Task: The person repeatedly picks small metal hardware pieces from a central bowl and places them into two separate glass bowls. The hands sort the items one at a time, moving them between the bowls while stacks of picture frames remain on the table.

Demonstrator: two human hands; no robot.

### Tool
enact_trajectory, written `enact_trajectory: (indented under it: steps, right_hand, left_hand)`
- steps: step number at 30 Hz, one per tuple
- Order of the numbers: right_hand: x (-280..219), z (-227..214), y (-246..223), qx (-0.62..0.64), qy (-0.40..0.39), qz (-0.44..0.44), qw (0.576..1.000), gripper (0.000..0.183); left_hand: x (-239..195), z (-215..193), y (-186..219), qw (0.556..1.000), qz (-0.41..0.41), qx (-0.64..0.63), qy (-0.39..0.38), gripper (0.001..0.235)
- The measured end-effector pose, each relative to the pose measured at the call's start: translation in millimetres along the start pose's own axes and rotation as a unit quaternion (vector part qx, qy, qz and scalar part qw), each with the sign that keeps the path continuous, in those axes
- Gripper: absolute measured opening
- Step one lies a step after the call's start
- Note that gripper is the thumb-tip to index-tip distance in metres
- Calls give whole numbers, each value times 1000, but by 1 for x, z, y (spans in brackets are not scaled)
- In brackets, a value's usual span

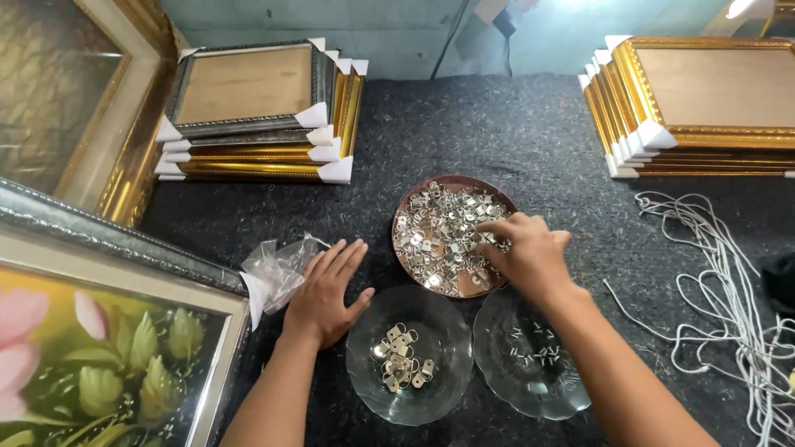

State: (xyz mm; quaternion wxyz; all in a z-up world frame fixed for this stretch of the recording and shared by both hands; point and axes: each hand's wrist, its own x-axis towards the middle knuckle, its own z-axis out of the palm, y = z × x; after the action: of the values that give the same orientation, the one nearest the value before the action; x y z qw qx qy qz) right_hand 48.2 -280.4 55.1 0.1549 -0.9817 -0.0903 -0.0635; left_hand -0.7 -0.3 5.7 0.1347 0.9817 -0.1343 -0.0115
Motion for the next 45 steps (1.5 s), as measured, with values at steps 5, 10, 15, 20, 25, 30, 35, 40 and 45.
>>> enact_trajectory:
  steps: [5, 10, 15, 20, 25, 30, 35, 40, 45]
  right_hand:
    - [1, 24, 5, -58, 15, -16, 998, 17]
    - [5, 10, -1, -11, 15, 9, 1000, 9]
    - [12, 2, 5, 263, -31, 187, 946, 17]
    - [-2, -31, -12, 500, -23, 180, 847, 23]
    - [-6, -32, -8, 550, -47, 203, 809, 27]
    - [-5, -25, -1, 593, -80, 271, 754, 37]
    - [-7, -28, -10, 606, -95, 263, 745, 36]
    - [-19, -51, -43, 584, -140, 234, 765, 31]
    - [-31, -60, -69, 491, -203, 99, 842, 28]
  left_hand:
    - [0, 1, 1, 1000, 0, 8, 2, 63]
    - [1, 3, -1, 1000, 3, 6, 7, 63]
    - [1, 4, -1, 1000, 1, 11, 14, 62]
    - [1, 2, 1, 1000, -3, 11, 10, 62]
    - [1, 3, 1, 1000, -7, 11, 9, 62]
    - [0, 2, 0, 1000, -7, 17, 4, 62]
    - [2, 1, 2, 1000, -7, 20, 2, 62]
    - [0, 0, 1, 1000, -5, 11, 1, 62]
    - [1, 9, -5, 999, 13, 7, 33, 62]
